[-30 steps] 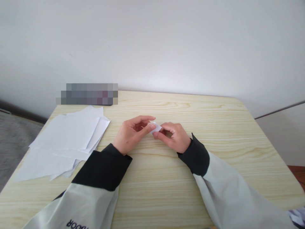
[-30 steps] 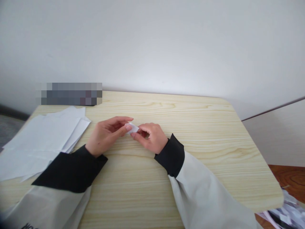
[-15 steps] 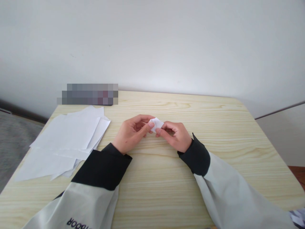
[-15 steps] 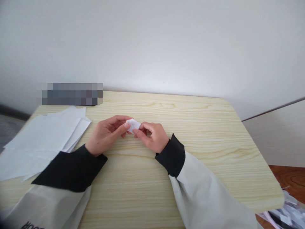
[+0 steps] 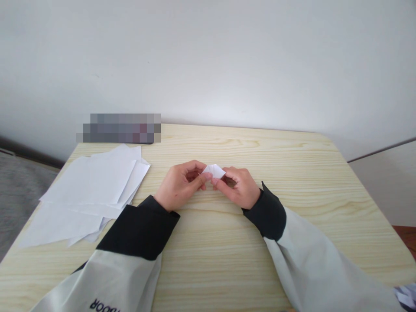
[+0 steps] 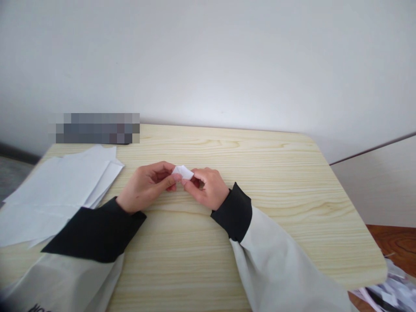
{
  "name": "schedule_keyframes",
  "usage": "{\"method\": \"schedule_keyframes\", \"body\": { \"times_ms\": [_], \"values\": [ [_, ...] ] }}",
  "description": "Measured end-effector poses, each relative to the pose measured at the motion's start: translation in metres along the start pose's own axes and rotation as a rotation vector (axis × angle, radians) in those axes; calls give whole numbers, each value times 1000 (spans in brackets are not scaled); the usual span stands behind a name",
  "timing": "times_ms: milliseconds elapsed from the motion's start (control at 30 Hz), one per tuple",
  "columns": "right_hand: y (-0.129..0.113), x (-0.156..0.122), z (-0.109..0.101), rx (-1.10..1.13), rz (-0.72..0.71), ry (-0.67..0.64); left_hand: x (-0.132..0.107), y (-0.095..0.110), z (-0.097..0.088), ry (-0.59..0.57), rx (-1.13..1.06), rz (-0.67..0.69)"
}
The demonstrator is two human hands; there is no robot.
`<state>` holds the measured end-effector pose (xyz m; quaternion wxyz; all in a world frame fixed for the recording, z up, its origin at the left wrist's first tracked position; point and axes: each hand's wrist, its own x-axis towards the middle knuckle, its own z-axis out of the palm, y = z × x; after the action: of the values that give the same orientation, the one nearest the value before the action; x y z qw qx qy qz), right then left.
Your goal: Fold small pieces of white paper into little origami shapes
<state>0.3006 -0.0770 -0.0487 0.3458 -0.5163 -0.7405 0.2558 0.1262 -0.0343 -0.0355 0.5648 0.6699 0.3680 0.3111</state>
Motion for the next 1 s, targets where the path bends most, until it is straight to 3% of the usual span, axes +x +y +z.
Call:
{"method": "schedule_keyframes", "body": {
  "times_ms": [333,533,700,833,1000],
  "values": [
    [-3,0,0,119,-12,88,-2,-4,-3,-43,72,48],
    [-3,-1,0,43,-78,158,-2,2,0,17,227,101],
    [-2,-1,1,-49,-158,143,-2,1,1,30,344,110],
    [-2,-2,2,-40,-91,147,-1,0,0,53,308,95],
    [-2,-1,3,121,77,170,0,-2,-1,101,187,53]
  ]
}}
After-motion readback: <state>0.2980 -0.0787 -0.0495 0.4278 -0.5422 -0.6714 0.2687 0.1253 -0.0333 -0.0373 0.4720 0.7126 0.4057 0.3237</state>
